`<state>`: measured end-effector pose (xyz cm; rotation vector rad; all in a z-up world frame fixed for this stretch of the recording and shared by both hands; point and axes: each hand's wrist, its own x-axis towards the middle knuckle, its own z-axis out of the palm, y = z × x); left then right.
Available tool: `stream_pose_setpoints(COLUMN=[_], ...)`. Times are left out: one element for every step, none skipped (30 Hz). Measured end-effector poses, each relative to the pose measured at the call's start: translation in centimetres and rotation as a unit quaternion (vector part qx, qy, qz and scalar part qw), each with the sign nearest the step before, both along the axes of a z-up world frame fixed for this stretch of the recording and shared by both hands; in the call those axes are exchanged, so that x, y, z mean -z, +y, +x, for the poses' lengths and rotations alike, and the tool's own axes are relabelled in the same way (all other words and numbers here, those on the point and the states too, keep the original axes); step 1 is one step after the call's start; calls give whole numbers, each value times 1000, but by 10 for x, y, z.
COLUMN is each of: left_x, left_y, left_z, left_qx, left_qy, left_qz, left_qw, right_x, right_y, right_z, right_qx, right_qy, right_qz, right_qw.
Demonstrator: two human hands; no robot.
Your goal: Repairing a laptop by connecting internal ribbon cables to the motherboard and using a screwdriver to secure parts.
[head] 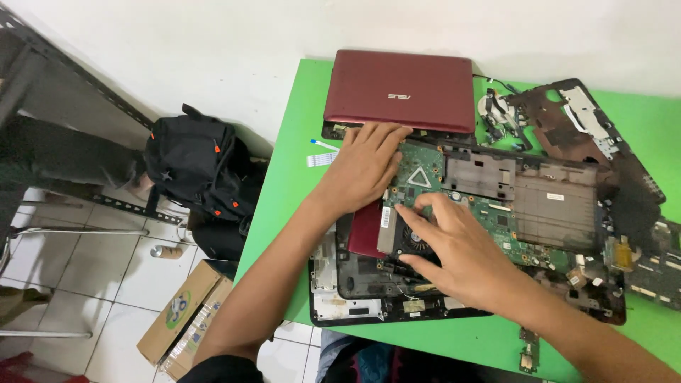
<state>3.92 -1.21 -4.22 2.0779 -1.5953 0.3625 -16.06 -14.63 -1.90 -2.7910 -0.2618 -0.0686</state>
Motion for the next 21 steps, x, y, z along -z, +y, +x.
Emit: stream_pose_setpoints(left_x=[0, 0, 0, -1, -1, -2, -2, -2, -1, -3, -5, -7, -6, -6, -5, -5, -5, -5, -4, -4, -4], left_y=[-1, -1, -1, 0, 0, 1, 0, 1, 1, 2, 4, 5, 5, 3, 2, 2, 1, 2, 1, 1, 0], left_z=[0, 1, 1, 1, 0, 0, 3, 5, 7, 6, 5, 4, 4, 5, 5, 5, 5, 4, 4, 4, 4], left_qx=[2, -12, -25, -25, -11, 2, 2, 40, 79, 78, 69, 62, 62, 59, 55, 57, 50, 43, 45, 37, 29], left_qy=[0, 0, -1, -1, 30, 60, 59, 85, 110, 109, 144, 180, 180, 180, 180, 180, 186, 193, 193, 197, 200], left_qz=[0, 2, 5, 5, -8, -20, -21, -55, -88, -89, -81, -73, -72, -80, -88, -87, -101, -115, -114, -113, -112], left_qw=[1000, 1000, 1000, 1000, 999, 998, 998, 994, 987, 987, 984, 979, 979, 979, 978, 978, 976, 973, 973, 973, 973], right_x=[1, 2, 4, 9, 15, 20, 16, 11, 7, 8, 9, 9, 11, 14, 16, 15, 13, 12, 12, 12, 11], right_y=[-1, -1, -2, -2, -2, -2, -1, -1, 0, -2, -5, -7, -7, -8, -10, -9, -8, -6, -7, -8, -9], right_z=[0, 2, 3, 3, 2, 3, 4, 5, 6, 7, 8, 8, 8, 7, 5, 5, 5, 4, 4, 5, 5], right_qx=[2, 14, 26, 26, 8, -10, -10, 28, 65, 64, 97, 130, 130, 134, 137, 139, 143, 147, 149, 145, 141], right_qy=[0, 31, 62, 62, 31, -1, -1, 15, 31, 30, 19, 8, 8, -11, -30, -31, -24, -17, -16, -27, -37], right_qz=[0, 7, 14, 14, -1, -17, -18, 1, 21, 21, -23, -66, -65, -130, -193, -193, -199, -206, -205, -220, -234], right_qw=[1000, 999, 998, 998, 999, 1000, 1000, 1000, 997, 997, 995, 989, 989, 982, 971, 971, 969, 967, 967, 964, 961])
